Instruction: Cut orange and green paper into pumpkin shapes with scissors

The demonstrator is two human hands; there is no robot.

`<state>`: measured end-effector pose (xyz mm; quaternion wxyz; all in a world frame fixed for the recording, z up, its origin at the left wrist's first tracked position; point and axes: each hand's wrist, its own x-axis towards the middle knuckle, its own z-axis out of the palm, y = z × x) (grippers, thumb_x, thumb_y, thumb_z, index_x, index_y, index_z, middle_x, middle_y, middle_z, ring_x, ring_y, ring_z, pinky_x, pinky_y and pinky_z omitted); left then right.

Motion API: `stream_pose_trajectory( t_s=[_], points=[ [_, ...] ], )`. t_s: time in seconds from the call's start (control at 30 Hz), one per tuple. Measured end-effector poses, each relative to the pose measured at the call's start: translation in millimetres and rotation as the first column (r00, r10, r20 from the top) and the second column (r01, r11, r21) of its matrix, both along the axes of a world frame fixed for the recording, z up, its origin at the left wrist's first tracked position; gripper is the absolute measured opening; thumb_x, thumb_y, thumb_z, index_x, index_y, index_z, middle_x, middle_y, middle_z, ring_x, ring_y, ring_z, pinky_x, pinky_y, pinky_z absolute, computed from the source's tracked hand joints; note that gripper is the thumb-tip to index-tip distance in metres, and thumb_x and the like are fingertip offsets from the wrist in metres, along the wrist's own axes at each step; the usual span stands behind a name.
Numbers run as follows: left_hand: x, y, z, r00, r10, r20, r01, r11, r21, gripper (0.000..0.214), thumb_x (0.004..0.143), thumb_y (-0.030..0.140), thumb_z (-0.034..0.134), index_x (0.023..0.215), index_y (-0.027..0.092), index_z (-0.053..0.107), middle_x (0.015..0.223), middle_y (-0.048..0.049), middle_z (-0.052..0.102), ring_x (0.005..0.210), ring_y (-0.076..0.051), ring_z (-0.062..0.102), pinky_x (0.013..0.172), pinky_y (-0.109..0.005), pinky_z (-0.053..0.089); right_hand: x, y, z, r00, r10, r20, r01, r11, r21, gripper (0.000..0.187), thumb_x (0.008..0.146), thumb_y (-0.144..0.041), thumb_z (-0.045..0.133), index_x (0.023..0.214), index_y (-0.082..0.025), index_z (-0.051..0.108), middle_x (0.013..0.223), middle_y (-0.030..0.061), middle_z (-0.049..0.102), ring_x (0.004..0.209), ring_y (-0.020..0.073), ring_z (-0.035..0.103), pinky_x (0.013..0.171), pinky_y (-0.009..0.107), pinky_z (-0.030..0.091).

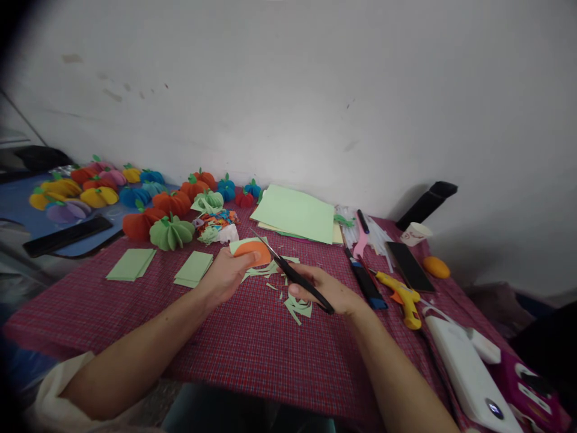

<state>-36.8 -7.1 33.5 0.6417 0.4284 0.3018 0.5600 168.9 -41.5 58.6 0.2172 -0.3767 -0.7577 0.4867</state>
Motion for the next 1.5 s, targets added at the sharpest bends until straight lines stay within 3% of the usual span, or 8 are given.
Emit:
stream_pose_trajectory(
  t_s=[0.23, 0.47, 0.7, 1.5],
  points=[
    [-1, 2, -2.0, 1.0, 0.014, -0.004, -0.014, 1.0, 0.0, 0.016, 0.061, 0.015, 0.061, 0.076, 0.011, 0.065, 0.074, -0.0039, 0.066, 0.07, -0.016, 0.059, 0.072, -0.03, 0.045, 5, 1, 1.0, 1.0, 0.015, -0.005, -0.015, 0.999, -0.051, 0.043, 0.083, -0.04, 0.049, 0.119, -0.016, 0.046, 0.07, -0.0021, 0.038, 0.058, 0.0076, 0.036, 0.05, 0.02, 0.031],
    [1, -1, -2.2, 0.996, -0.069, -0.057, 0.067, 0.997, -0.034, 0.016, 0.06, 0.015, 0.063, 0.075, 0.011, 0.066, 0.073, -0.0042, 0.067, 0.07, -0.016, 0.059, 0.072, -0.03, 0.044, 17, -2, -0.9, 1.0, 0.015, 0.015, -0.013, 0.996, -0.085, 0.051, 0.081, -0.043, 0.05, 0.122, -0.015, 0.043, 0.072, -0.0015, 0.04, 0.058, 0.0077, 0.033, 0.05, 0.02, 0.027],
    [2, -4, 0.3, 0.993, -0.119, -0.02, 0.117, 0.99, -0.085, 0.018, 0.058, 0.017, 0.066, 0.075, 0.012, 0.068, 0.074, -0.004, 0.067, 0.072, -0.016, 0.059, 0.075, -0.03, 0.044, 14, -8, -0.6, 1.0, 0.001, -0.028, -0.004, 0.995, -0.101, 0.05, 0.08, -0.042, 0.052, 0.123, -0.018, 0.042, 0.084, 0.0013, 0.043, 0.074, 0.0121, 0.04, 0.065, 0.024, 0.035],
    [6, -6, -0.5, 0.996, -0.082, 0.048, 0.087, 0.99, -0.108, 0.015, 0.058, 0.016, 0.064, 0.072, 0.011, 0.067, 0.073, -0.0051, 0.067, 0.071, -0.016, 0.059, 0.075, -0.031, 0.043, 3, -7, -16.7, 0.994, -0.009, -0.108, 0.001, 0.997, -0.079, 0.05, 0.083, -0.045, 0.046, 0.123, -0.015, 0.041, 0.075, 0.0015, 0.044, 0.064, 0.0103, 0.04, 0.057, 0.023, 0.035]
  ],
)
